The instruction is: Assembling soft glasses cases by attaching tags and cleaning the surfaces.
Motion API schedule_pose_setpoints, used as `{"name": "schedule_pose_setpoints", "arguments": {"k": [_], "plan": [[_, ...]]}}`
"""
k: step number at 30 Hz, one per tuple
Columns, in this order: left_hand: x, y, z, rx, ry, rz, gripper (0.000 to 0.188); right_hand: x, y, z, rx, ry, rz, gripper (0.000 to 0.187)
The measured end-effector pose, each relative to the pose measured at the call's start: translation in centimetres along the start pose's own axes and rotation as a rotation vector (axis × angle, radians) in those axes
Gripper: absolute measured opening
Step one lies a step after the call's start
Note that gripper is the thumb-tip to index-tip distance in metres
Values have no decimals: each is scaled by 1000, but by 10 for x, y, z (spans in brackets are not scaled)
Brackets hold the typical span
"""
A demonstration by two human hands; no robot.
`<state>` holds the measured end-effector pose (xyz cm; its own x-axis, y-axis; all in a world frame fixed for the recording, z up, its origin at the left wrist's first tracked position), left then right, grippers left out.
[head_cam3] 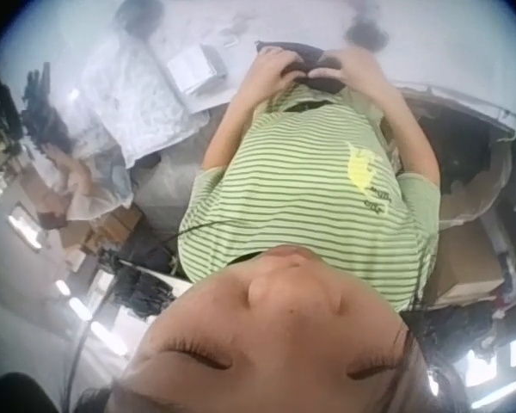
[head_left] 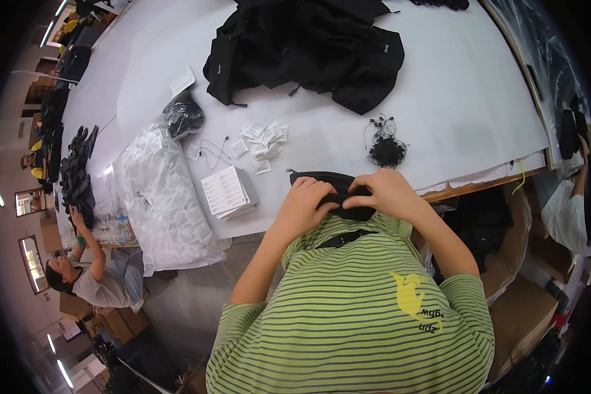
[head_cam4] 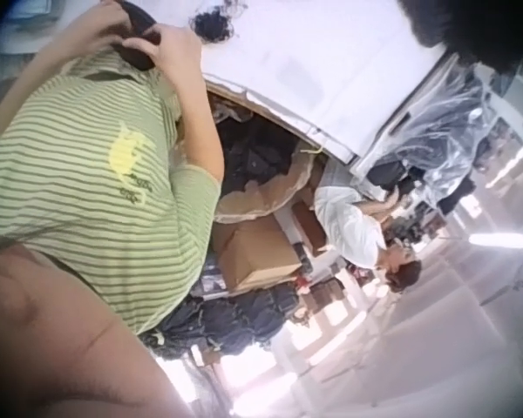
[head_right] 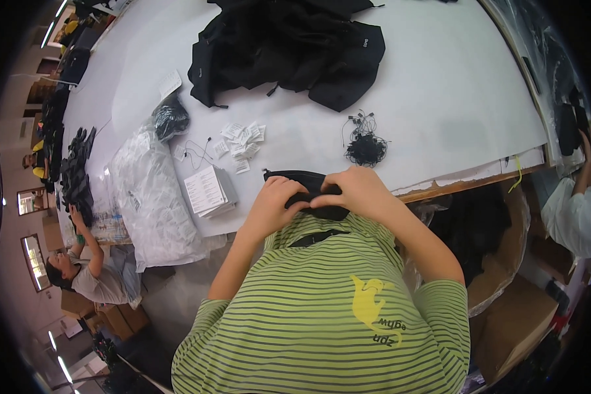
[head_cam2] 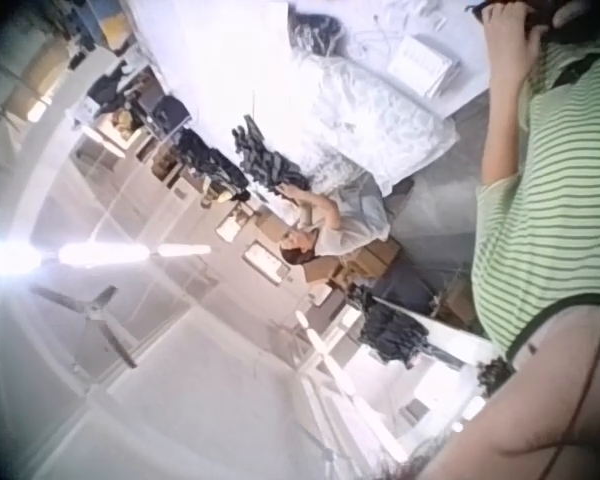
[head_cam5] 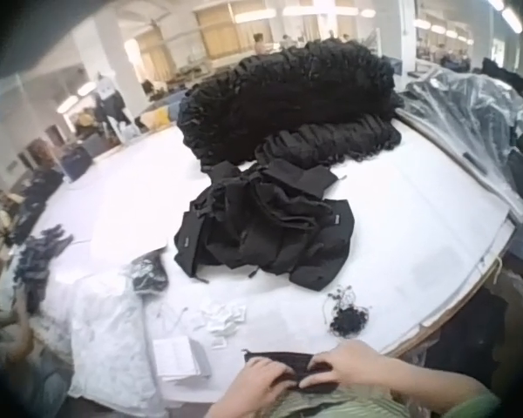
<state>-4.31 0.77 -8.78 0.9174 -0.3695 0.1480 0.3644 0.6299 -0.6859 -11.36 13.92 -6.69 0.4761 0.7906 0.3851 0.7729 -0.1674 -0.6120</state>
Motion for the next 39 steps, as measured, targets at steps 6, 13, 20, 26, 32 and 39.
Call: {"name": "schedule_pose_setpoints", "arguments": {"k": [6,13,20,26,32,39], "plan": [[6,-63,-95,-214,-350,614,30,2,10,10,123,-64,-25,28],[9,-81,-107,-189,-479,564,29,11,-6,-1,294,-255,323,21],[4,-82,-11,404,-132,708,24,5,-3,-11,460,-349,349,17],[-4,-79,2,47,22,559,17,6,-14,-25,493,-364,385,17],[42,-102,-42,-22,-310,980,55,14,-24,-24,396,-379,515,16],[7,3,-52,1526,1,620,66,16,-35,-42,-22,-441,690,21]]}}
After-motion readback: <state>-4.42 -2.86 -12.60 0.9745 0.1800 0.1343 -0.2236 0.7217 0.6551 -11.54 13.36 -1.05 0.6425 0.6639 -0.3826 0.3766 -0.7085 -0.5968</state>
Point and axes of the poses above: each hand's wrist, its own x-axis away from the middle knuckle, its own y-axis out of the palm, z = x × y, the point moved 7 cm from there along -x, towards the middle knuckle, and after that the axes turned 9 degrees about -z, right-handed, at the moved point
